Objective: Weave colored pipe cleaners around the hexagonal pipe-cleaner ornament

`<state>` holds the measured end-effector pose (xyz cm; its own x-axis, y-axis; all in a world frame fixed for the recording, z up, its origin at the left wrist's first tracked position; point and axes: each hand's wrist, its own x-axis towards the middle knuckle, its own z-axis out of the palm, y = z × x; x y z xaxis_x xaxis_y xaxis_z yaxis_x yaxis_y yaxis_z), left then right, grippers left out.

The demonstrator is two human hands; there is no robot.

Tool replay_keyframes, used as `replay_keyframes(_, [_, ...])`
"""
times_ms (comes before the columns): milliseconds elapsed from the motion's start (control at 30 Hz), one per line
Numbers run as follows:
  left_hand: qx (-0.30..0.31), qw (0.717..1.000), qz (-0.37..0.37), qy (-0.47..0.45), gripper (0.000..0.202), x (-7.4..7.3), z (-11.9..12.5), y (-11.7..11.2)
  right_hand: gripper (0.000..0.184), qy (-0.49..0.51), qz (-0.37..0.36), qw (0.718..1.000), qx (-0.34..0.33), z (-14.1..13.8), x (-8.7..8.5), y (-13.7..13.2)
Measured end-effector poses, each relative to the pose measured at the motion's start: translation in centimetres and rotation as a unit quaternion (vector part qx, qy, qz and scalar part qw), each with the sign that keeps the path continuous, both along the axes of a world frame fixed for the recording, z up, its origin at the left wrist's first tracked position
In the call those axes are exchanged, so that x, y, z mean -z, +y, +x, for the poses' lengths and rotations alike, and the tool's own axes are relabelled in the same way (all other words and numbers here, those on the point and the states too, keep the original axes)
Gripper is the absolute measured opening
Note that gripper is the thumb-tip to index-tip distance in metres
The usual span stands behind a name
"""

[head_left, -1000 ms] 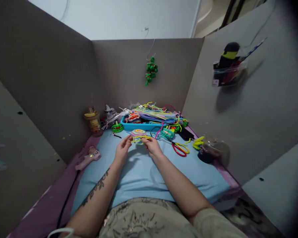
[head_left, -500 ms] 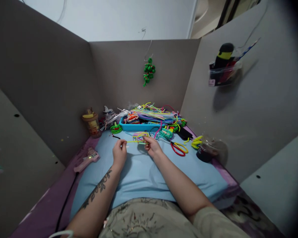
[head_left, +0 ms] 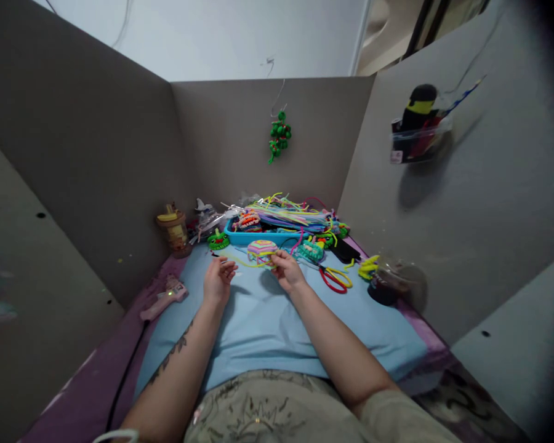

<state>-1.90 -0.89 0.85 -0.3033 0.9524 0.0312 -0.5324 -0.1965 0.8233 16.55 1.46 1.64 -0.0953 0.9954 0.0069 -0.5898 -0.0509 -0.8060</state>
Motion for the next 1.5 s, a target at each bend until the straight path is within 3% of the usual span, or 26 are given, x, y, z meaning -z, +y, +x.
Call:
replay_keyframes(67, [-0.011,0.990,0.067,0.122,0.038,0.3,1.0,-0.4,0.027,-0.025,0.008,0.999,-0.021,-0.2,0.3,-0.1])
replay_keyframes(133, [0.014,0.977,0.111,0.181,0.046,0.4,2.0,-0.8,0.025,-0.060,0.019,0.997,-0.040,-0.5,0.7,-0.1])
replay_keyframes(333, [0.046,0.974,0.085,0.203,0.056,0.5,2.1,-0.9,0.022,-0.161,0.075,0.980,-0.091,-1.0,1.3,-0.2])
replay_keyframes(533, [0.030,0.980,0.070,0.184,0.054,0.9,1.8,-0.5,0.026,-0.175,0.076,0.976,-0.102,-1.1,0.8,-0.7])
replay_keyframes(767, [0.027,0.973,0.100,0.208,0.045,1.4,2.1,-0.5,0.031,-0.180,0.032,0.981,-0.068,-1.5,1.2,-0.8])
replay_keyframes(1067, [0.039,0.966,0.102,0.234,0.048,1.3,2.2,-0.8,0.031,-0.179,0.039,0.982,0.044,-1.8,1.8,-0.2])
replay_keyframes(1333, [-0.024,0.959,0.107,0.260,0.043,0.9,2.4,-1.0,0.031,-0.168,0.003,0.985,0.043,-2.5,1.8,-0.7])
replay_keyframes(1500, [-0.026,0.946,0.134,0.295,0.039,0.9,2.4,-1.2,0.031,-0.162,-0.027,0.985,0.046,-2.8,2.1,-0.7])
